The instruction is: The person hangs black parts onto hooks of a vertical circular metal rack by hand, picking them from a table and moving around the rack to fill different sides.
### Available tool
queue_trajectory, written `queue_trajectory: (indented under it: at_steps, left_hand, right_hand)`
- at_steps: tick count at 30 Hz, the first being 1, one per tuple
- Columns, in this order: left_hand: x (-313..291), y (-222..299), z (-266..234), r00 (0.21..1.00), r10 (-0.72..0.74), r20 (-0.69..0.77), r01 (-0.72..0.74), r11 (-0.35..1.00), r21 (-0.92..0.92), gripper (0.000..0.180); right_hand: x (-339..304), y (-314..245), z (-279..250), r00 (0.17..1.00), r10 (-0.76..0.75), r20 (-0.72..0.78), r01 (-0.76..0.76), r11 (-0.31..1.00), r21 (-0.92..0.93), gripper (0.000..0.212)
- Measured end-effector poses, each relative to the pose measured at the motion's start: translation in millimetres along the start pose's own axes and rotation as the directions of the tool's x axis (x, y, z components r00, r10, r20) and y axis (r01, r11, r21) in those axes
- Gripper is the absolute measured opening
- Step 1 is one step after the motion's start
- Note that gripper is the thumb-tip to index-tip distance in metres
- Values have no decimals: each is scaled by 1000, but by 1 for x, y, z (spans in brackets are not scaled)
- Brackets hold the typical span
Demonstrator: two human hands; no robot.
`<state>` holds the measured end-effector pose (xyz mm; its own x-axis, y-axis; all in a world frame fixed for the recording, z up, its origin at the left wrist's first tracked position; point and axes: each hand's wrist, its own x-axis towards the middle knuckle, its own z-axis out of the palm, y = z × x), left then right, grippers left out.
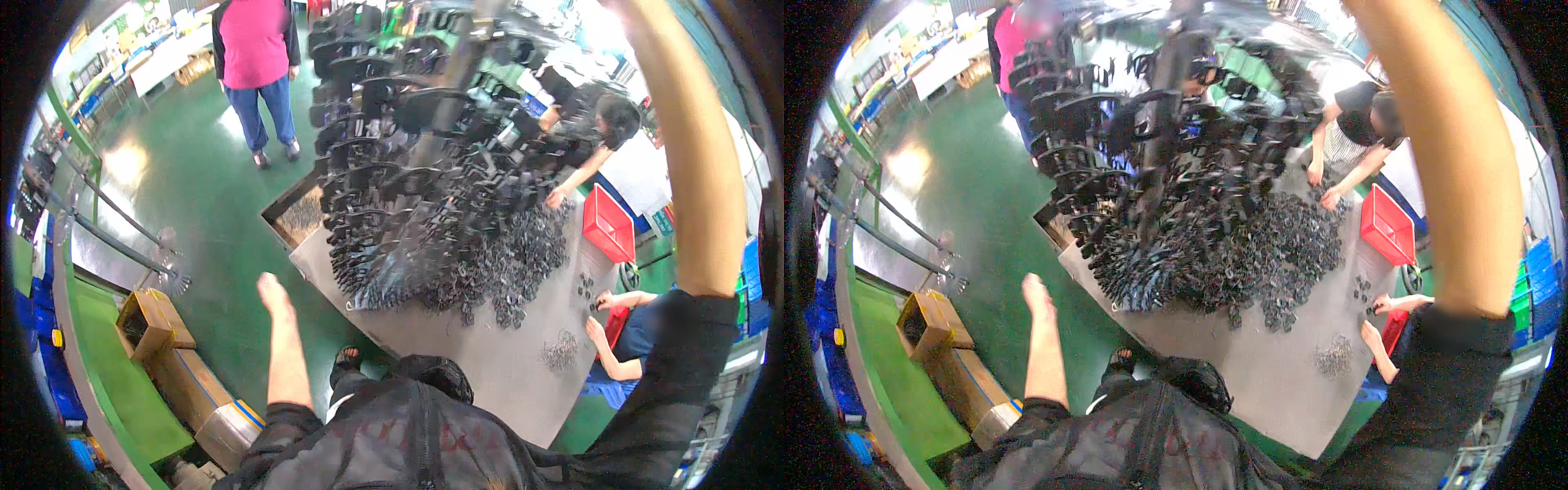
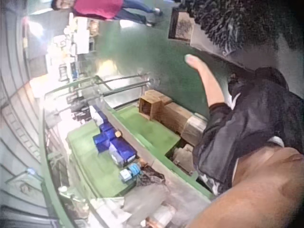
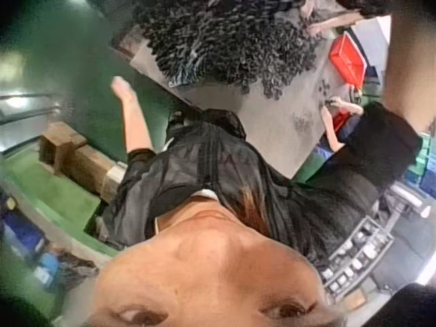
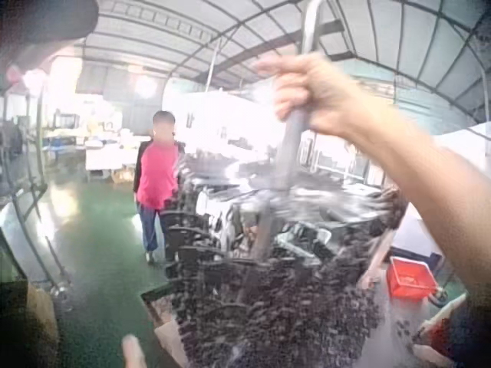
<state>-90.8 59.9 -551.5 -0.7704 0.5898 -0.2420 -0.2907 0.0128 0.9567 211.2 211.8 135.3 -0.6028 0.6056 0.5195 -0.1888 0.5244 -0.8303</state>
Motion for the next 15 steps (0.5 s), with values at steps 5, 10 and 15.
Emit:
queue_trajectory:
  at_steps: [5,10,15]
  left_hand:
    - [-168,346,83,533,844,-56,-845,527,-93,39]
    - [-311,494,147,-257,724,641,-963,-249,-105,52]
    - [-338,516,219,-360,354,863,-881,-433,-189,73]
  right_hand:
    - [-1,7,-34,983,98,155,-113,989,92,25]
    - [-13,-11,-31,899,245,362,-278,960,42,30]
    - [-8,-12,-22,917,257,307,-160,938,-306,33]
